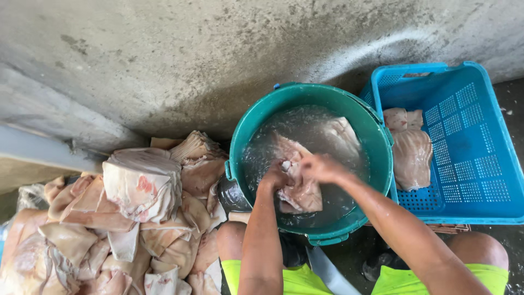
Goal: The person washes large pieces of raw meat by hand in a green bucket of water, then places the cleaned pieces into a blue basket. The person repeats this process for multiple pieces throughout the clip.
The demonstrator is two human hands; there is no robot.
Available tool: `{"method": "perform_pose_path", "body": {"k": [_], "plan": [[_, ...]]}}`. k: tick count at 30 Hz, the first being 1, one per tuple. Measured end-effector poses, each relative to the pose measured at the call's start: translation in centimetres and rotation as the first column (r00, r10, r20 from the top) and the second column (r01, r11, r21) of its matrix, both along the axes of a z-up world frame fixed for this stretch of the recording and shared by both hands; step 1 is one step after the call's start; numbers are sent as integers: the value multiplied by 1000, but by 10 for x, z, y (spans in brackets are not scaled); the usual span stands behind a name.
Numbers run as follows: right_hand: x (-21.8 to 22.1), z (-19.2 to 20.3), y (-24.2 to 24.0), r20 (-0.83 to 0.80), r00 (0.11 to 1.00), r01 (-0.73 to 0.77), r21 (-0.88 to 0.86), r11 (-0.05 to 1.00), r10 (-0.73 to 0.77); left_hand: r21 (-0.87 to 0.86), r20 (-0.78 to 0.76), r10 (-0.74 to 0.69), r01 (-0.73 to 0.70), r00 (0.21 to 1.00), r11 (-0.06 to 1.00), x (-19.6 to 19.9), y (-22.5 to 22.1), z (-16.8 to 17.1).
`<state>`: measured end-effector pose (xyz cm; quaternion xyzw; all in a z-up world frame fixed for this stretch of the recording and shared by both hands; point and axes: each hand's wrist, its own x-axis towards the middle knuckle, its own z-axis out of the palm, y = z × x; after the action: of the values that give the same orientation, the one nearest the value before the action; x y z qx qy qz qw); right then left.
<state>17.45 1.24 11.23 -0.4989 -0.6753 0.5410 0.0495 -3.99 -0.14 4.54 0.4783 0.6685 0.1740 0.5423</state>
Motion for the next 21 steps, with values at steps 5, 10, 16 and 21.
{"method": "perform_pose_path", "body": {"k": [5, 10, 16, 21], "plan": [[15, -51, 34, 7, 947, 308, -296, 904, -321, 13, -28, 46, -45, 999, 999, -7, 3, 2], [-9, -56, 17, -123, 781, 489, -489, 722, -612, -39, 158, 136, -131, 978, 991, -8, -9, -13], [-23, -18, 8, -234, 635, 505, -595, 625, -736, 63, 274, 200, -225, 941, 972, -6, -18, -14], [-28, 5, -8, -202, 717, 503, -512, 696, -667, 32, 209, 285, -298, 935, 954, -6, -34, 29]]}}
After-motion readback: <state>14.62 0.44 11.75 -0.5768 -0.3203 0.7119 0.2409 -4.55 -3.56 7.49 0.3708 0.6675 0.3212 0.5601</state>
